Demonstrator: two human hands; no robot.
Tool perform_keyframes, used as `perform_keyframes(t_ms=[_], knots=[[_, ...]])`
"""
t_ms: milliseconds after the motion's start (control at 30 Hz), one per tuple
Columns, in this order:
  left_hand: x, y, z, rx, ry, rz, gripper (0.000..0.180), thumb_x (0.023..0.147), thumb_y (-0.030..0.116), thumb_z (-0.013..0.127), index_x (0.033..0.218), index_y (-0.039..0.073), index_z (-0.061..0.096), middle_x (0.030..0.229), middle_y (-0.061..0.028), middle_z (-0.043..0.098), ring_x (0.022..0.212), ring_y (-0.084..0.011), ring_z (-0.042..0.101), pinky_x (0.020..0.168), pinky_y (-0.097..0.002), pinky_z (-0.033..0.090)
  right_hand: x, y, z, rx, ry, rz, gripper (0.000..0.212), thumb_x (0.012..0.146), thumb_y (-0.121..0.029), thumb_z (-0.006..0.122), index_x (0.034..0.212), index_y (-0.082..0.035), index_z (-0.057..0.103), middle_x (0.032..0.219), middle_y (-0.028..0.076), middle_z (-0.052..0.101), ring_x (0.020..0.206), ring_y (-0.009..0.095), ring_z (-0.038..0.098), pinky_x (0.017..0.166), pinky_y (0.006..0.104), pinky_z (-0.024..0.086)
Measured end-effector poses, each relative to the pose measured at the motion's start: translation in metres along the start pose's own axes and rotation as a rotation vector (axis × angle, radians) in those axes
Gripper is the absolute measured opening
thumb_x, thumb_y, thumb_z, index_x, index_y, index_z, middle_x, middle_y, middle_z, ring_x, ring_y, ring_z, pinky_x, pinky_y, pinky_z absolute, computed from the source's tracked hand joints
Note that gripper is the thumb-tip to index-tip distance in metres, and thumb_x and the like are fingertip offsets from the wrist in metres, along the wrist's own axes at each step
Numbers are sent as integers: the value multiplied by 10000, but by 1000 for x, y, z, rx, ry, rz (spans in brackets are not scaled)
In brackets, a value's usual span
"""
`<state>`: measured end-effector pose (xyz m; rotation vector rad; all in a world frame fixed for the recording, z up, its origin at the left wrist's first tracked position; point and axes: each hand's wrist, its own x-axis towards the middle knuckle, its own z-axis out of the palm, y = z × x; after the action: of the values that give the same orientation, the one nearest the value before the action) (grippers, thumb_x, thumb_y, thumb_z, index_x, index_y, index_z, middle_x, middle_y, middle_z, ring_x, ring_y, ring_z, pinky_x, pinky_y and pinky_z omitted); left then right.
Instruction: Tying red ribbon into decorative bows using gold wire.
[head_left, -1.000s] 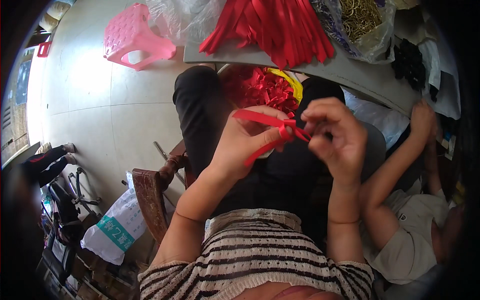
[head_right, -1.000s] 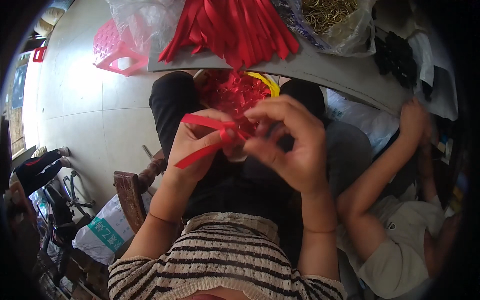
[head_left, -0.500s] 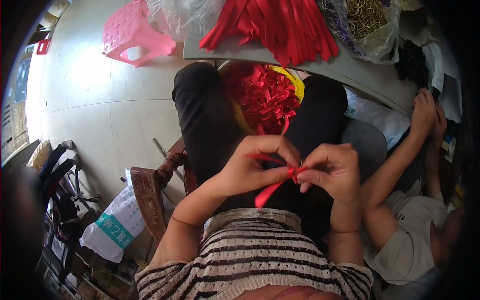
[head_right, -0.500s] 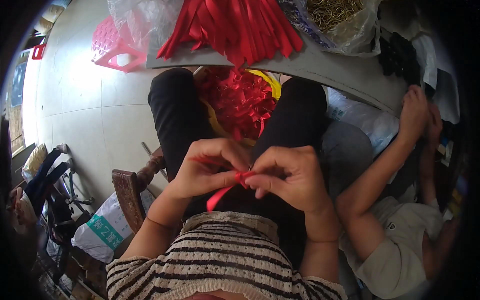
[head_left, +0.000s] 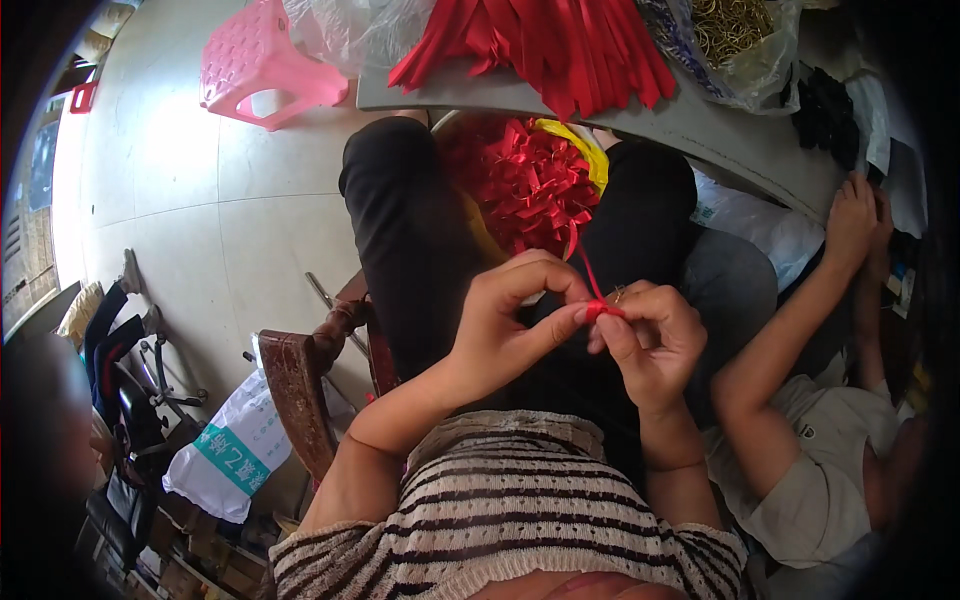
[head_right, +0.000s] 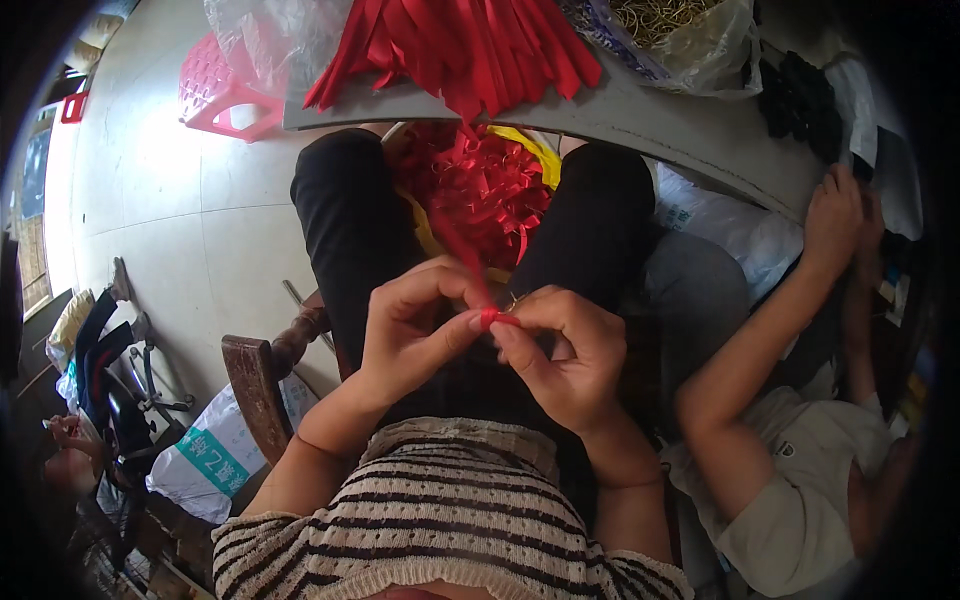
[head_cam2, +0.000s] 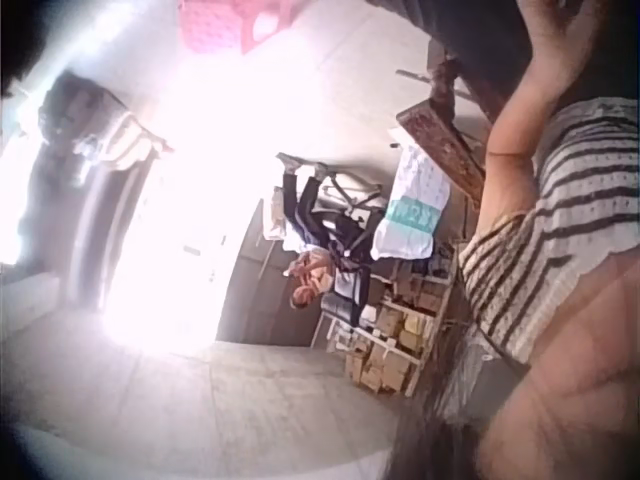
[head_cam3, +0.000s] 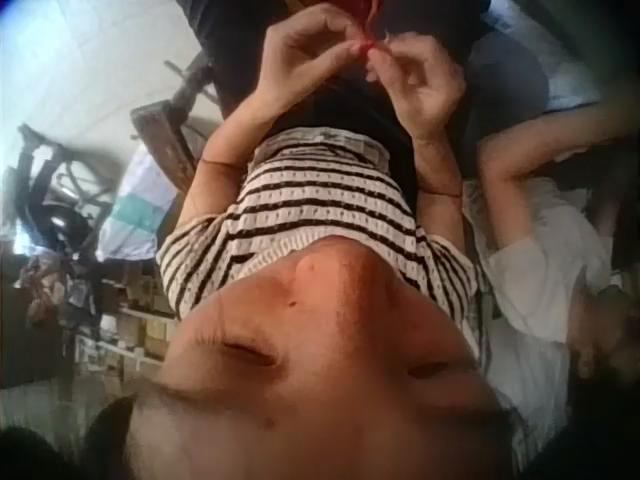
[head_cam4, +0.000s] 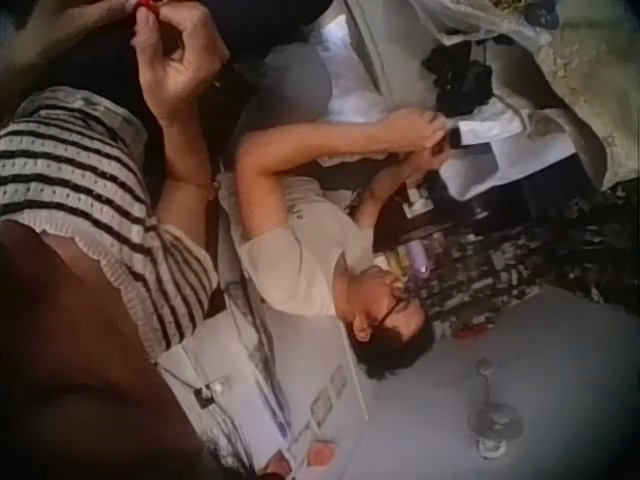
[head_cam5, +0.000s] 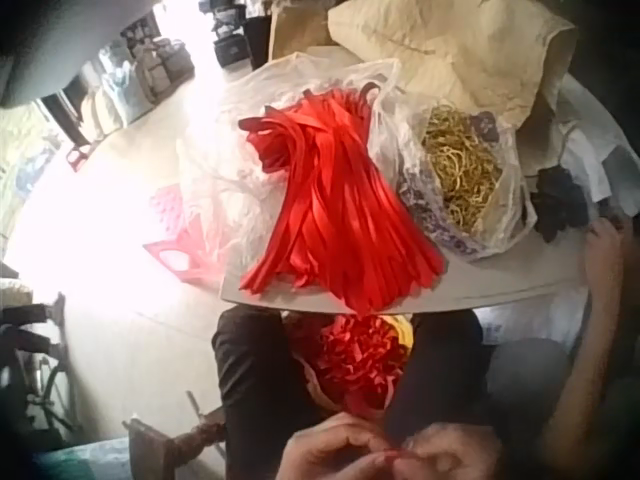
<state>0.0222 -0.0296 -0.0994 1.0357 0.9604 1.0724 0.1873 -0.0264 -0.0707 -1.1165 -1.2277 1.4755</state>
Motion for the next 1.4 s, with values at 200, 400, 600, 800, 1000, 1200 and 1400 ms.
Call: perform_keyframes(t_ms=[200,400,600,800,1000,1200,1400], knots=[[3,6,-7,358,66,324,124,692,15,710,780,6,622,768,-87,606,721,-199,584,658,-293,449,4,1,-9,-447,-8,-282,89,782,30,660,824,10,585,792,102,600,656,114,559,542,232,453],[6,13,-4,195,66,210,198,687,27,730,867,6,651,809,-77,604,764,-188,595,674,-274,459,2,4,-8,-22,165,-109,89,759,0,684,818,18,620,855,104,567,702,135,532,628,230,439],[10,13,-5,86,-22,147,184,719,38,731,895,11,685,881,-82,628,832,-164,595,725,-265,462,12,-2,-14,-381,-14,-290,317,886,-295,562,947,-6,680,971,119,560,790,156,535,675,261,439],[6,6,-9,-285,-188,70,170,722,67,738,883,31,698,952,-54,598,897,-153,550,808,-279,421,20,12,-12,-290,-140,-131,482,901,-436,487,942,12,660,1004,124,565,849,183,550,755,280,434],[5,2,-6,-209,-79,-17,142,741,73,727,870,24,691,950,-47,559,913,-139,515,806,-268,406,15,8,-15,-64,-182,-14,171,739,-121,671,796,4,570,862,88,577,781,141,559,695,230,425],[4,-2,-11,-459,-120,-210,143,746,64,722,859,-10,675,944,-60,574,865,-148,548,758,-258,440,18,9,-9,-451,-31,-98,119,702,3,650,774,-2,556,732,59,573,680,113,559,618,220,430],[1,2,-4,-781,-405,-279,137,757,-5,694,886,-41,665,873,-104,620,725,-158,632,630,-229,500,31,13,-16,-156,-106,158,110,756,-49,672,786,-14,572,727,39,583,674,110,563,628,222,437]])
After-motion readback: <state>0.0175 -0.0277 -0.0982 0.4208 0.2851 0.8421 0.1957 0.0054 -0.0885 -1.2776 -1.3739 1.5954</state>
